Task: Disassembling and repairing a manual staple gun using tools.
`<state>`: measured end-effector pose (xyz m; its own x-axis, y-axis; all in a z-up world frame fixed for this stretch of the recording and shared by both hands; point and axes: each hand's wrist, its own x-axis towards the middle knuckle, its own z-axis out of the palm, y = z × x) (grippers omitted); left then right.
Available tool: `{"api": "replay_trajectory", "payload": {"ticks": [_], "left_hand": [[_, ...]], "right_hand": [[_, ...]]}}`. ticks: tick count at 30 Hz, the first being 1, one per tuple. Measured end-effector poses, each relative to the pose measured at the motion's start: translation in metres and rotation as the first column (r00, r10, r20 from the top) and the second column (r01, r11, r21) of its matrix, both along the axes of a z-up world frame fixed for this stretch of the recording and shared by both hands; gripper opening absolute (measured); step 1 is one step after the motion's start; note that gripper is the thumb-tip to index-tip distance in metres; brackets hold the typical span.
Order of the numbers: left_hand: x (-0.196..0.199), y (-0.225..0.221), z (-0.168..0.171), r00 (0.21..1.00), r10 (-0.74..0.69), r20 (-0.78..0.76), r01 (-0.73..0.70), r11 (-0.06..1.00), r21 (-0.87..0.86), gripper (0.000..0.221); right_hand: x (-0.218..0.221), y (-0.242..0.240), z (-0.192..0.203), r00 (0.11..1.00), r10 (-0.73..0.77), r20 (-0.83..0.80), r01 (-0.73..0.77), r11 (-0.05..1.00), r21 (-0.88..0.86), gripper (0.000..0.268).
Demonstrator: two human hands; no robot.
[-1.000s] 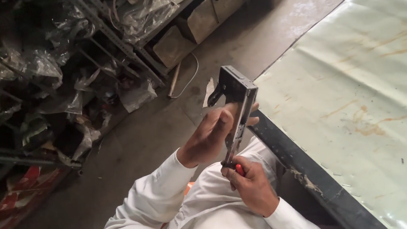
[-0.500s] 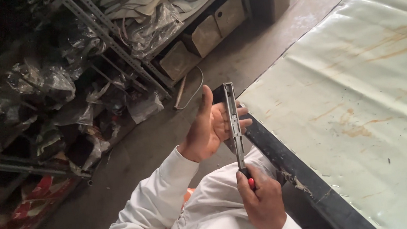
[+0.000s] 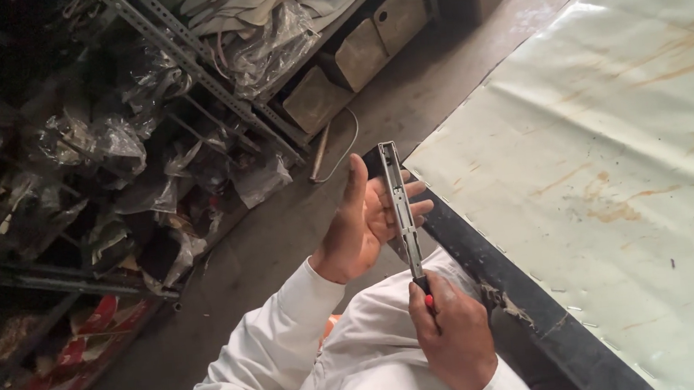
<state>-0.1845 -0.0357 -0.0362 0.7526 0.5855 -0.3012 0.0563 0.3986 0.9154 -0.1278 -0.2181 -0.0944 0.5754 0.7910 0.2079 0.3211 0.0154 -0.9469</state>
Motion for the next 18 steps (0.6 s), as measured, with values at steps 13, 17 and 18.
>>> {"api": "replay_trajectory", "payload": {"ticks": [13, 17, 18], "left_hand": [[-0.011, -0.005, 0.015, 0.990, -0.040, 0.138, 0.005, 0.969, 0.247, 0.107], [-0.008, -0.012, 0.009, 0.969, -0.132, 0.210, 0.070, 0.958, 0.278, 0.103], [-0.007, -0.014, 0.008, 0.964, -0.162, 0.211, 0.095, 0.951, 0.295, 0.103]], "right_hand": [[0.010, -0.009, -0.029, 0.957, 0.192, -0.218, -0.229, 0.960, -0.158, 0.019], [0.010, -0.006, -0.038, 0.860, 0.200, -0.470, -0.290, 0.949, -0.126, 0.021], [0.010, -0.006, -0.042, 0.858, 0.203, -0.472, -0.293, 0.948, -0.124, 0.021]]}}
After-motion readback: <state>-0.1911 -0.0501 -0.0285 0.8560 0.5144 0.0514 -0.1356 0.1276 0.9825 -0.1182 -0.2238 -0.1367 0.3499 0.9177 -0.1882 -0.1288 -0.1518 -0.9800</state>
